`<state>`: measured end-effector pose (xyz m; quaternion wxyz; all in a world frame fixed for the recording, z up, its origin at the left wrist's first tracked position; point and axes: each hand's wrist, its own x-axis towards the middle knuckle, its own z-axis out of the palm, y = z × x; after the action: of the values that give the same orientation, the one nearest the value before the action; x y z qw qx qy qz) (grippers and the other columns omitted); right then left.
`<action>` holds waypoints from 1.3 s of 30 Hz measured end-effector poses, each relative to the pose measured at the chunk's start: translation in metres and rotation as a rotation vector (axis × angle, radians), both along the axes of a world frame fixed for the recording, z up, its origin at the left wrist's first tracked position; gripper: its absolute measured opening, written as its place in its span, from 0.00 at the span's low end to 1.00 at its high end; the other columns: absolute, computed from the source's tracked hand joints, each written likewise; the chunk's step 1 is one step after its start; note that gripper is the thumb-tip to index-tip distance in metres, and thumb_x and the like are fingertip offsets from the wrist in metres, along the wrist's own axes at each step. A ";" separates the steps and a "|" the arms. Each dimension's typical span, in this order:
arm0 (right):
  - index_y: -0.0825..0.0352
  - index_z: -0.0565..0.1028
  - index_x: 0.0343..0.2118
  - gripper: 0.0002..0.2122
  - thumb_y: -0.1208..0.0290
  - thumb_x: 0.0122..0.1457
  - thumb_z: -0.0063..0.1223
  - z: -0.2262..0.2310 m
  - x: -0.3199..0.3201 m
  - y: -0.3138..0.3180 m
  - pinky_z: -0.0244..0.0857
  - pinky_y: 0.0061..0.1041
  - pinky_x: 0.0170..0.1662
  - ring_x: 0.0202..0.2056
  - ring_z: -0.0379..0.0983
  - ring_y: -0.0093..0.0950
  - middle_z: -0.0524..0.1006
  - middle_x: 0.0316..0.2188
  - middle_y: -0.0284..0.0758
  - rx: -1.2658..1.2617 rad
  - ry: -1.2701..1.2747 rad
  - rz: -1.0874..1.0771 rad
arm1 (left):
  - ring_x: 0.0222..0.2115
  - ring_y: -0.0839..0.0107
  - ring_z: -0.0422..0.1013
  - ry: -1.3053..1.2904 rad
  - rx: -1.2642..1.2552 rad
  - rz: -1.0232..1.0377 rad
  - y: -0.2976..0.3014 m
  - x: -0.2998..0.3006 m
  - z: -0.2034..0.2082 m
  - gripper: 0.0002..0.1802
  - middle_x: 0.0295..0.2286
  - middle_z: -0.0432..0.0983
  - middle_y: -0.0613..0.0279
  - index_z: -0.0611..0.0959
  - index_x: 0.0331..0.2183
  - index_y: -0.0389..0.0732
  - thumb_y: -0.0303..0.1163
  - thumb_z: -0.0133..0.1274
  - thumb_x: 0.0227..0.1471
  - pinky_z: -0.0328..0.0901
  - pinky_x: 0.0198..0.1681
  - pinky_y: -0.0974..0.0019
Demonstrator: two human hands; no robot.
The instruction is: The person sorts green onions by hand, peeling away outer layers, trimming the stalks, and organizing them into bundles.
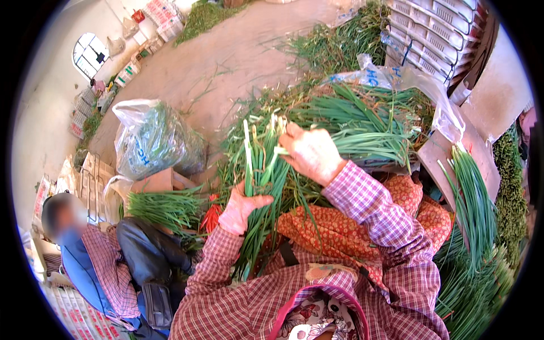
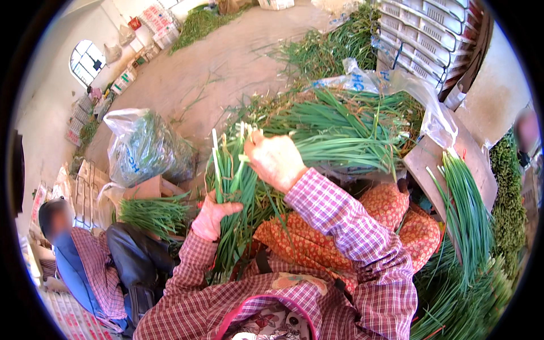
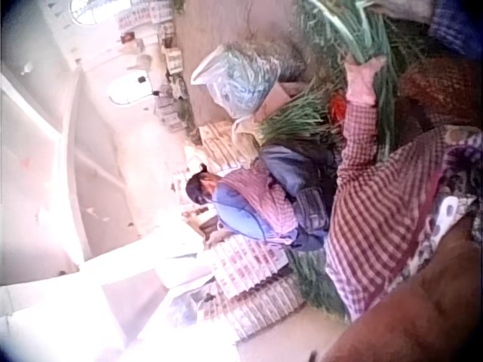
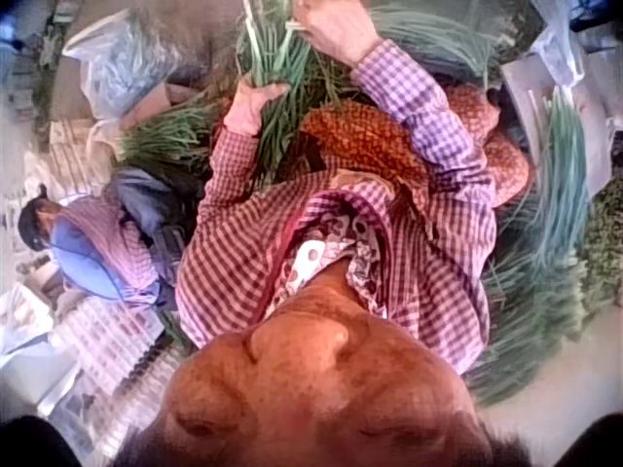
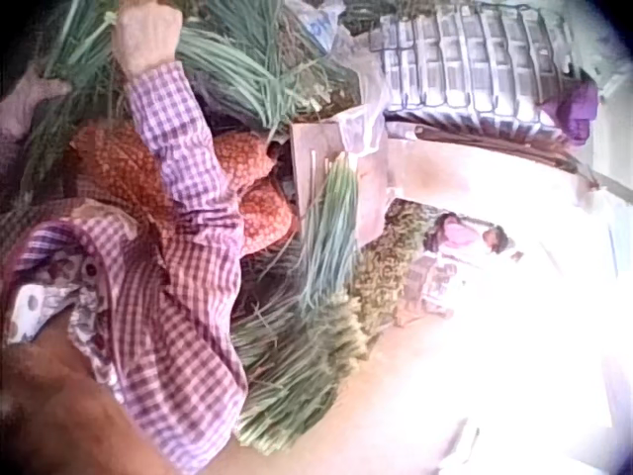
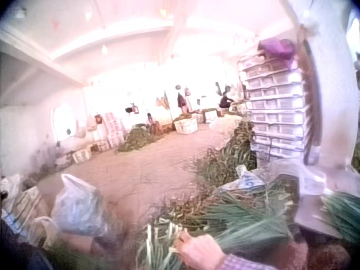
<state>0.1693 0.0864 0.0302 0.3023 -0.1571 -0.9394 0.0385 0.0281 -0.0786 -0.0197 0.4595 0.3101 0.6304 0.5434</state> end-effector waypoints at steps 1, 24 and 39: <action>0.66 0.71 0.20 0.05 0.71 0.45 0.53 -0.007 -0.003 0.002 0.66 0.30 0.19 0.17 0.72 0.32 0.71 0.22 0.38 0.043 -0.005 0.007 | 0.35 0.73 0.71 0.007 -0.014 -0.025 -0.001 -0.003 -0.002 0.31 0.36 0.76 0.62 0.73 0.46 0.36 0.20 0.62 0.34 0.66 0.42 0.69; 0.61 0.68 0.37 0.12 0.65 0.52 0.54 0.046 0.058 0.075 0.67 0.34 0.26 0.24 0.72 0.38 0.71 0.26 0.37 0.027 0.150 -0.382 | 0.43 0.63 0.70 0.264 0.026 -0.029 -0.058 -0.030 -0.021 0.21 0.42 0.72 0.53 0.75 0.43 0.43 0.34 0.55 0.43 0.49 0.58 0.60; 0.67 0.72 0.32 0.12 0.64 0.50 0.54 0.146 0.088 -0.116 0.64 0.26 0.22 0.21 0.72 0.29 0.73 0.21 0.37 -0.114 -0.222 0.320 | 0.24 0.67 0.69 0.030 0.087 0.088 -0.022 0.003 0.011 0.30 0.26 0.74 0.59 0.73 0.42 0.35 0.39 0.57 0.34 0.65 0.29 0.65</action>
<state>0.2569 -0.0299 0.1760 0.1776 -0.0258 -0.9762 0.1217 0.0307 -0.1011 -0.0084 0.4119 0.3101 0.6259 0.5852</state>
